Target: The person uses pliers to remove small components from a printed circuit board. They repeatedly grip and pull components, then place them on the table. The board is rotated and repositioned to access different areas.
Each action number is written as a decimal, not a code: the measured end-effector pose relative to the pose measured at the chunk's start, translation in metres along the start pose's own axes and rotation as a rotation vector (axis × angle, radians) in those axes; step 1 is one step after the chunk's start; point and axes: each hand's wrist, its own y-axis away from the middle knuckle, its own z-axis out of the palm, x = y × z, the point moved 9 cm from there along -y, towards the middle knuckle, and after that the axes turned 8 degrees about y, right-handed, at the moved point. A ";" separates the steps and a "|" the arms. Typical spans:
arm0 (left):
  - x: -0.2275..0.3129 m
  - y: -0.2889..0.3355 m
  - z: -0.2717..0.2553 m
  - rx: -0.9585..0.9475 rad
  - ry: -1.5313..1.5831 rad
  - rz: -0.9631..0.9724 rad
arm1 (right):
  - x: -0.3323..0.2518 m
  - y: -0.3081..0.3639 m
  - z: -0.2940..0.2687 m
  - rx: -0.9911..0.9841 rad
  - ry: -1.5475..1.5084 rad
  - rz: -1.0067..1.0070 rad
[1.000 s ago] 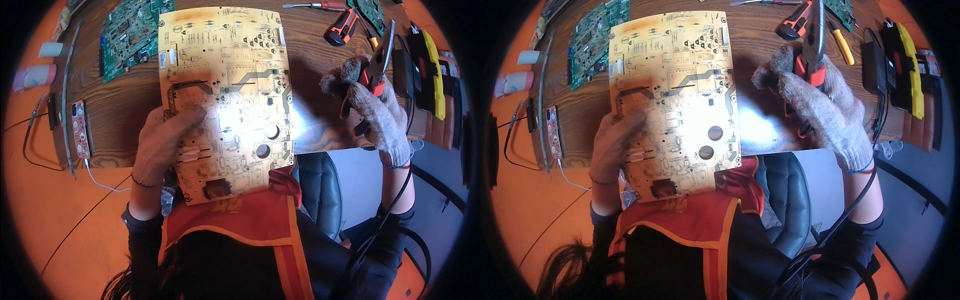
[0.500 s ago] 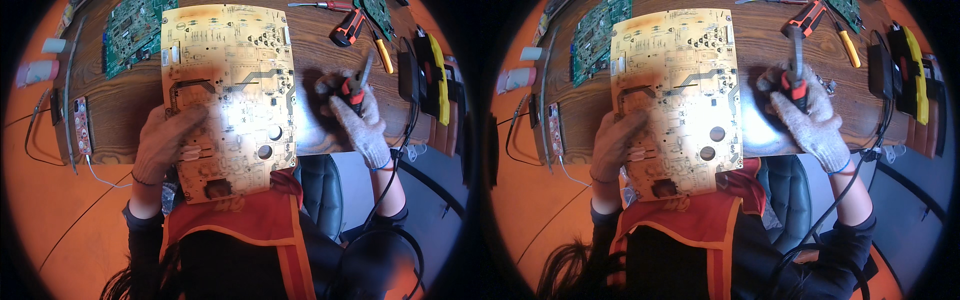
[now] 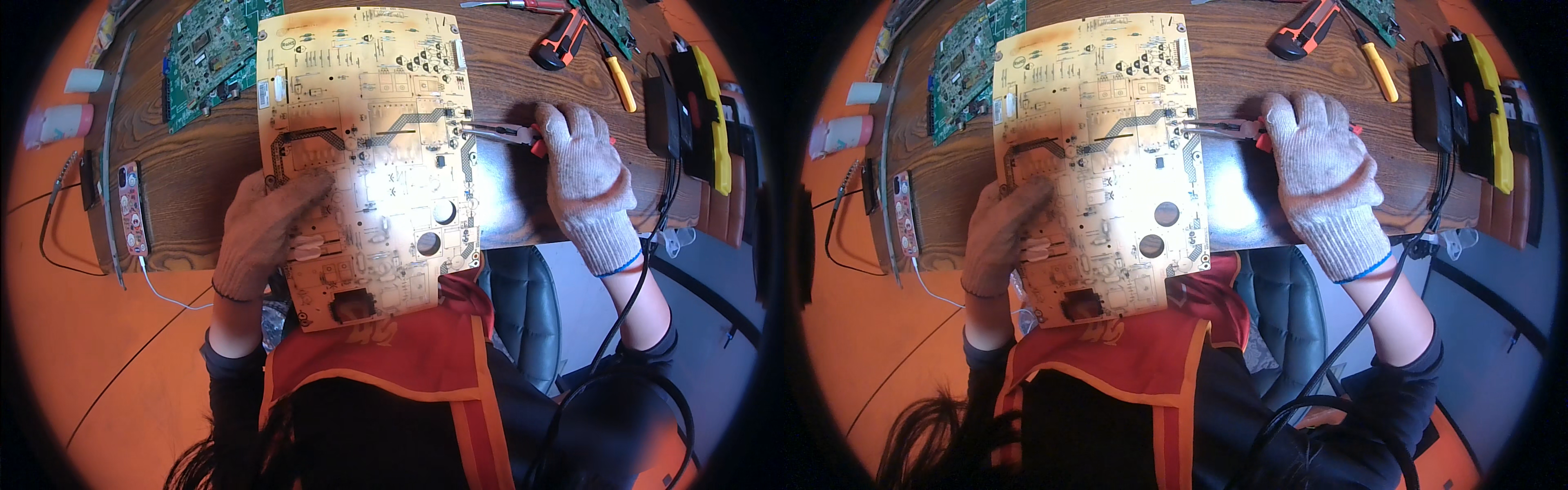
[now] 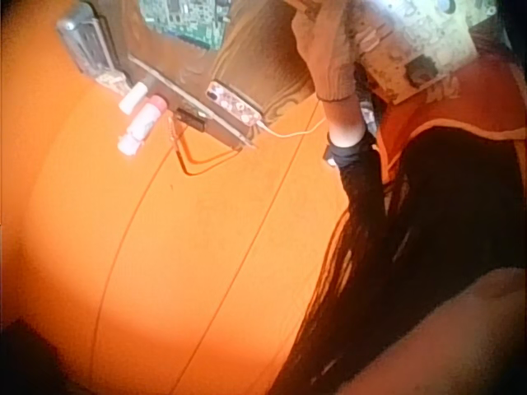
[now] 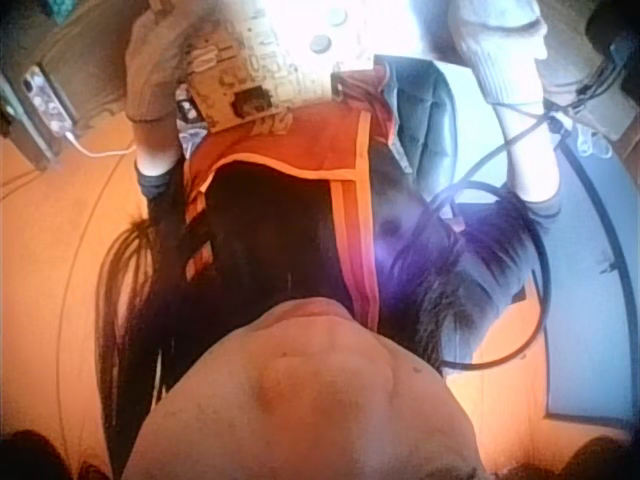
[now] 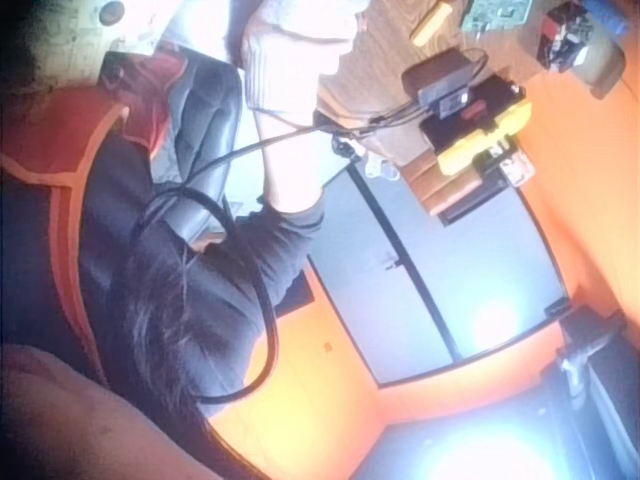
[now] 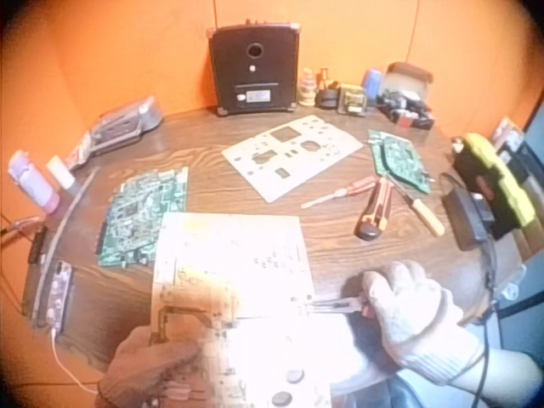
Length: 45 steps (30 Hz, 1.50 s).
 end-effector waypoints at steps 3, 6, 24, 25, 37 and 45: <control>0.001 -0.001 0.001 -0.024 0.016 0.025 | -0.004 -0.003 0.000 0.005 -0.010 -0.004; 0.000 -0.003 0.001 -0.044 0.028 0.042 | -0.007 -0.004 -0.002 0.005 0.018 -0.011; -0.004 -0.004 -0.006 -0.012 -0.091 0.052 | -0.027 -0.016 -0.021 -0.109 0.296 -0.018; 0.005 -0.004 -0.002 -0.033 -0.128 0.138 | -0.028 -0.019 -0.021 -0.132 0.291 -0.024; 0.048 0.011 0.018 -0.086 -0.701 0.848 | -0.016 -0.054 -0.029 -0.532 0.047 -0.132; -0.006 -0.004 -0.006 -0.058 -0.026 0.090 | -0.009 -0.045 -0.018 -1.134 -0.585 0.059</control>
